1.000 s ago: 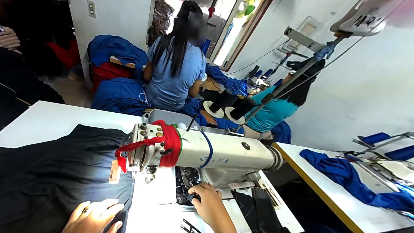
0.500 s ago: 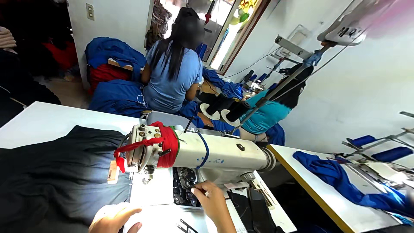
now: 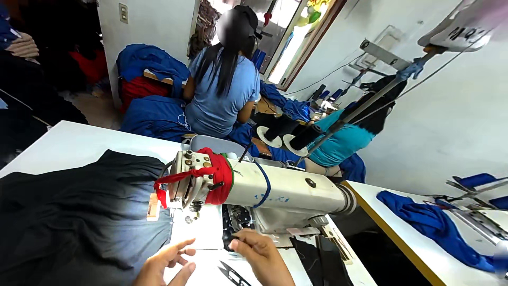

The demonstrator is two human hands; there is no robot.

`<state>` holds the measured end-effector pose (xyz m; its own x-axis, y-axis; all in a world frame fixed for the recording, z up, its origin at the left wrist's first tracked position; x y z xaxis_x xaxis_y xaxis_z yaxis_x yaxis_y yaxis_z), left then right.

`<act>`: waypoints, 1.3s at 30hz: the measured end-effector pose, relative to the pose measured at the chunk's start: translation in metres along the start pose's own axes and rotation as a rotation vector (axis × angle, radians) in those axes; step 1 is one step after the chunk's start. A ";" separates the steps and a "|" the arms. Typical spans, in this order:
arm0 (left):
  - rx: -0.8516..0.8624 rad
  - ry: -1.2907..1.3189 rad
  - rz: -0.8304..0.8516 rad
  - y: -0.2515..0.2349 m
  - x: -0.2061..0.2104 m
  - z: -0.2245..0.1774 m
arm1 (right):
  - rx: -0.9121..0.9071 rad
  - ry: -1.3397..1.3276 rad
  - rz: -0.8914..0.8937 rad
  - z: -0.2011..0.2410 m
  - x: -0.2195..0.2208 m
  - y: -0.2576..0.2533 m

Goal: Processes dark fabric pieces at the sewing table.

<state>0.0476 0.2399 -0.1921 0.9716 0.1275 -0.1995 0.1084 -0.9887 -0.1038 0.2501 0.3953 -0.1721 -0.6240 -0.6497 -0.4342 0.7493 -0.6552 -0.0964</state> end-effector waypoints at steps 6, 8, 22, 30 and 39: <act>0.053 0.291 -0.101 0.002 0.008 0.003 | -0.071 -0.203 0.118 0.022 0.060 0.006; 0.035 0.291 -0.120 0.007 0.002 0.005 | -0.073 -0.280 0.062 0.022 0.069 0.007; -0.234 0.862 0.131 0.016 -0.007 0.003 | -0.150 -0.648 0.126 0.025 0.098 0.009; -0.284 0.864 0.198 0.018 -0.007 0.007 | -0.320 -0.408 0.104 0.023 0.098 0.012; -0.290 0.862 0.143 0.029 -0.008 0.012 | -0.772 0.640 -0.210 0.025 0.088 0.027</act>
<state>0.0401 0.2109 -0.2050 0.7881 0.0147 0.6154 -0.0893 -0.9864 0.1380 0.2094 0.3107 -0.1906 -0.6929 -0.0746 -0.7172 0.7183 -0.1582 -0.6775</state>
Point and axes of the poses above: each hand's wrist, its own y-axis away from the middle knuckle, its own x-axis out of the palm, z = x × y, the point moved 2 cm from there along -y, towards the middle knuckle, and after that the axes turned 8 degrees about z, right-handed, at the moved point
